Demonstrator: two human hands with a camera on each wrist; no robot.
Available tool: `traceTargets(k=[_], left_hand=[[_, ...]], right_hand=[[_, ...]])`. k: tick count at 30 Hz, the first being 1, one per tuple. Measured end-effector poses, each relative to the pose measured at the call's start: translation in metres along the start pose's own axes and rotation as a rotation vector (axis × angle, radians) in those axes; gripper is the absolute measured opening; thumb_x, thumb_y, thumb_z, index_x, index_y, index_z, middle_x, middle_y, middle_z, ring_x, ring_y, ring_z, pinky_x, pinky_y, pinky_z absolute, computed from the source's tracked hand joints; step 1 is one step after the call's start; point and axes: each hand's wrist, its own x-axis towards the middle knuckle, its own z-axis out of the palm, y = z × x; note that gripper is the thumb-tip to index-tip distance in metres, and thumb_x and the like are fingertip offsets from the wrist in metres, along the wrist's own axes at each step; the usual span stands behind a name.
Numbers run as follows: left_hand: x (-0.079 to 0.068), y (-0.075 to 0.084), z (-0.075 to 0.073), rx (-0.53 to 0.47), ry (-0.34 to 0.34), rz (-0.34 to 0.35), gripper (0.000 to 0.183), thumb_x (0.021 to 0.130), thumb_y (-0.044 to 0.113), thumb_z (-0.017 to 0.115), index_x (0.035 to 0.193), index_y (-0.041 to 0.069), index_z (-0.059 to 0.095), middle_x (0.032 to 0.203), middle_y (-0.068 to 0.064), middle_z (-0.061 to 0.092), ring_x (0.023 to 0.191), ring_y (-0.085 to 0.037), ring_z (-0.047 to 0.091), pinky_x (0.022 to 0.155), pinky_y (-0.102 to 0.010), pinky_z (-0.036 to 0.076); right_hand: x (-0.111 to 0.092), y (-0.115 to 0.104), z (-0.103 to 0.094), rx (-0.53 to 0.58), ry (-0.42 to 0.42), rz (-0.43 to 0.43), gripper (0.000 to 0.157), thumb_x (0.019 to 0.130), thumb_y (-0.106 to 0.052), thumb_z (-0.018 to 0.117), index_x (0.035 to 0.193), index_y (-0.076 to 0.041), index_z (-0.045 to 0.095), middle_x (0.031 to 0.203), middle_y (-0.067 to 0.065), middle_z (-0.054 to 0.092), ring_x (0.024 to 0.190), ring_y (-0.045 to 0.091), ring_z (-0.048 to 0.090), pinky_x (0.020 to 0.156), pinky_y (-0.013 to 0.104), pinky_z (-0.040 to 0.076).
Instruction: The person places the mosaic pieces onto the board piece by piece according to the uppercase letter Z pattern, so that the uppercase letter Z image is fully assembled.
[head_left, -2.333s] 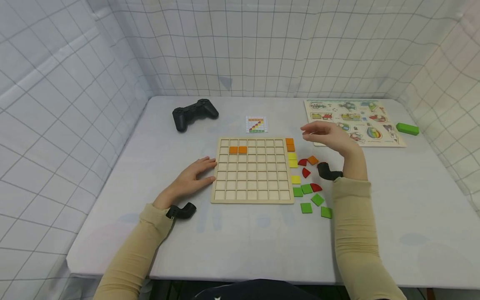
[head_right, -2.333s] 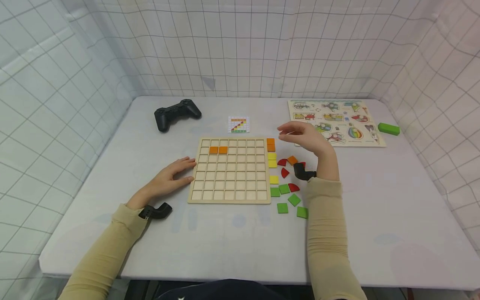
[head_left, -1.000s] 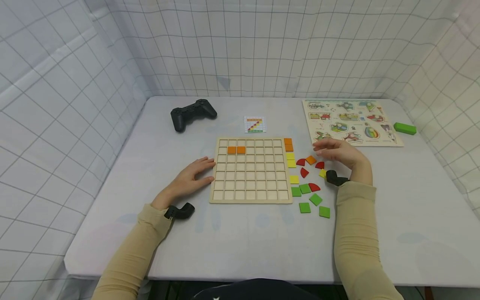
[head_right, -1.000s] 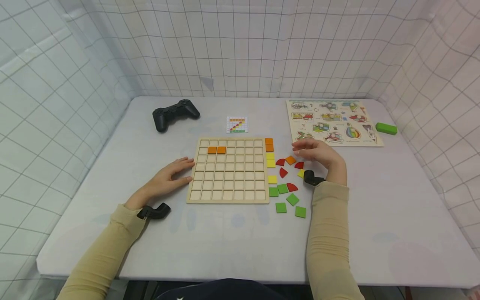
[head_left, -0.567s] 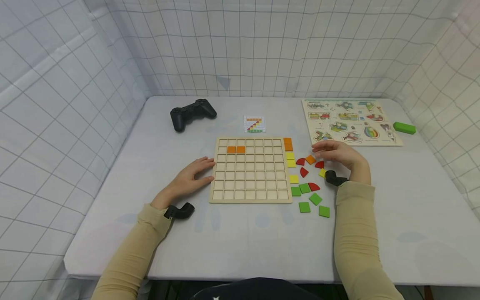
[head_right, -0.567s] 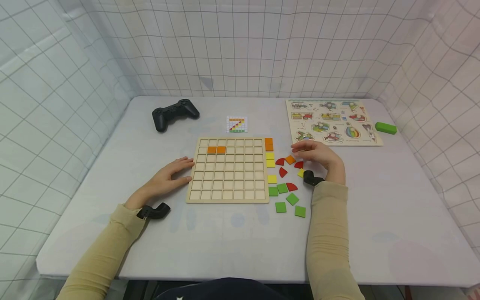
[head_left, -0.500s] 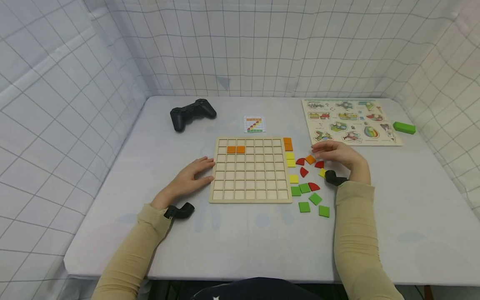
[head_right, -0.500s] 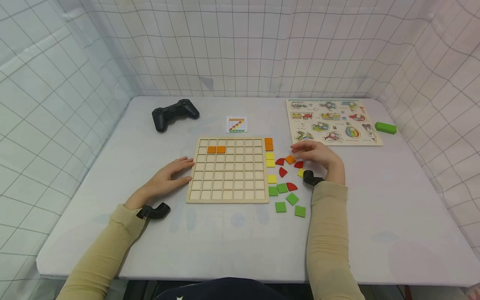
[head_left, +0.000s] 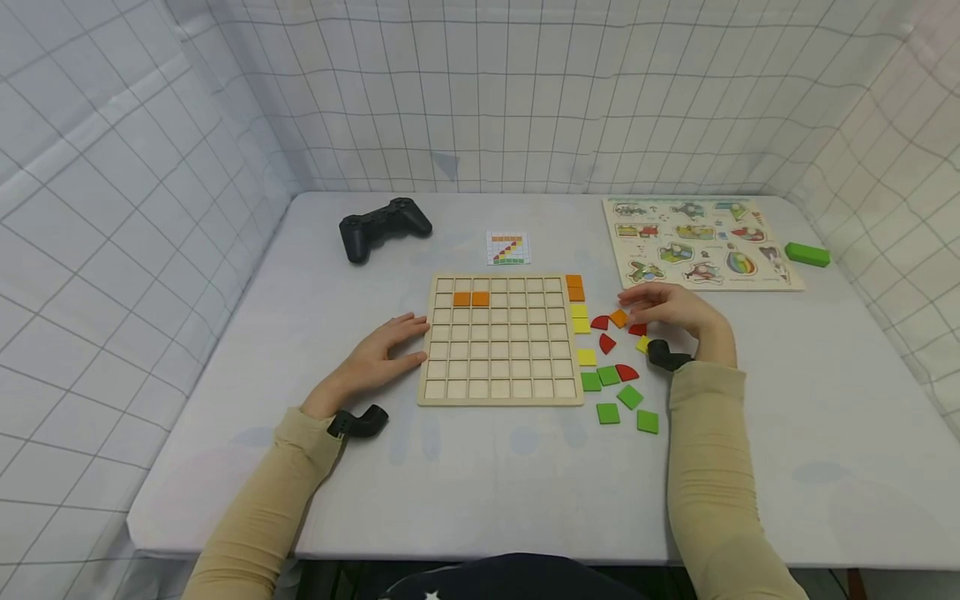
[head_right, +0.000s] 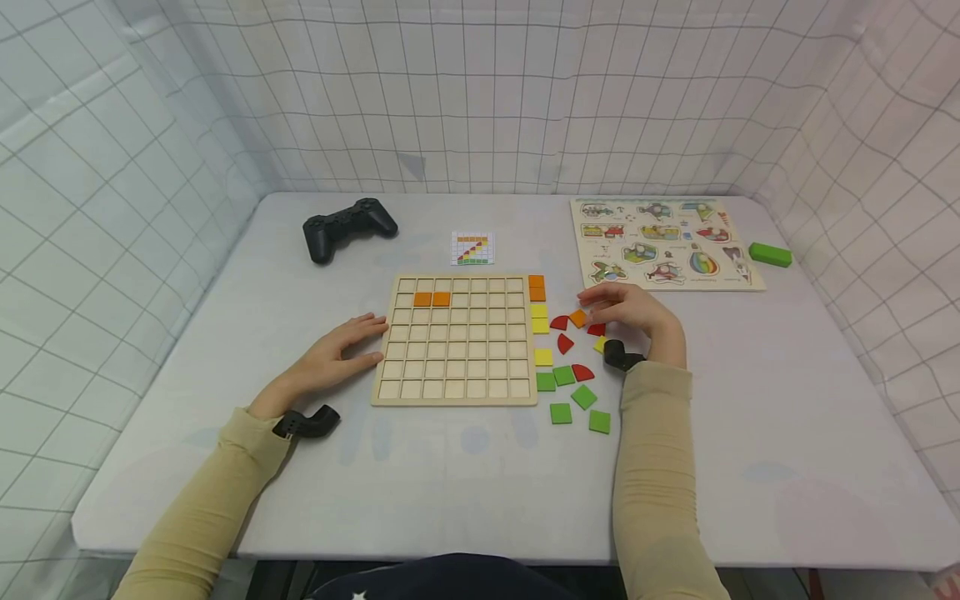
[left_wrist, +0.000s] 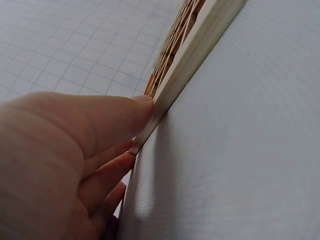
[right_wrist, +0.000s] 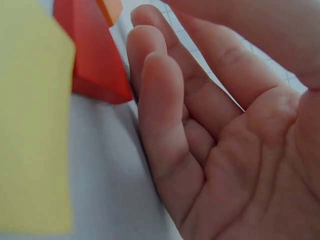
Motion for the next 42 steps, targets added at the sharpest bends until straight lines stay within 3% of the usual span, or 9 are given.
traceTargets(k=[14,25,33,42], left_hand=[[0.0001,-0.0013,0.0004,-0.004,-0.005,0.000,0.053,0.093,0.031,0.060,0.138,0.005,0.047,0.146,-0.009,0.039,0.140,-0.026,0.022,0.114,-0.044,0.018],[0.0008,-0.0019,0.0008,0.003,0.001,0.005,0.052,0.093,0.030,0.060,0.137,0.005,0.048,0.146,-0.010,0.039,0.139,-0.027,0.022,0.114,-0.044,0.017],[0.0003,-0.0003,0.0002,0.001,0.004,0.006,0.053,0.092,0.030,0.061,0.137,0.004,0.048,0.145,-0.011,0.039,0.139,-0.028,0.022,0.115,-0.044,0.017],[0.0004,0.0009,-0.0003,-0.014,0.003,0.002,0.053,0.092,0.029,0.061,0.137,0.004,0.048,0.145,-0.011,0.040,0.139,-0.028,0.022,0.114,-0.045,0.017]], right_hand=[[0.0034,-0.0050,0.0041,-0.094,0.032,0.030,0.045,0.084,-0.014,0.071,0.125,-0.004,0.057,0.112,0.013,0.061,0.085,0.014,0.057,0.070,0.024,0.047],[0.0085,-0.0039,0.0055,-0.154,0.042,0.034,0.041,0.084,-0.011,0.070,0.123,-0.005,0.060,0.117,0.012,0.059,0.093,0.019,0.052,0.079,0.026,0.044],[0.0071,-0.0042,0.0057,-0.137,0.015,-0.009,0.040,0.085,-0.006,0.066,0.124,0.000,0.058,0.118,0.015,0.059,0.086,0.014,0.056,0.075,0.024,0.048],[0.0080,-0.0064,0.0066,-0.150,0.019,0.016,0.043,0.082,-0.012,0.073,0.121,0.000,0.059,0.114,0.013,0.061,0.084,0.015,0.054,0.074,0.024,0.046]])
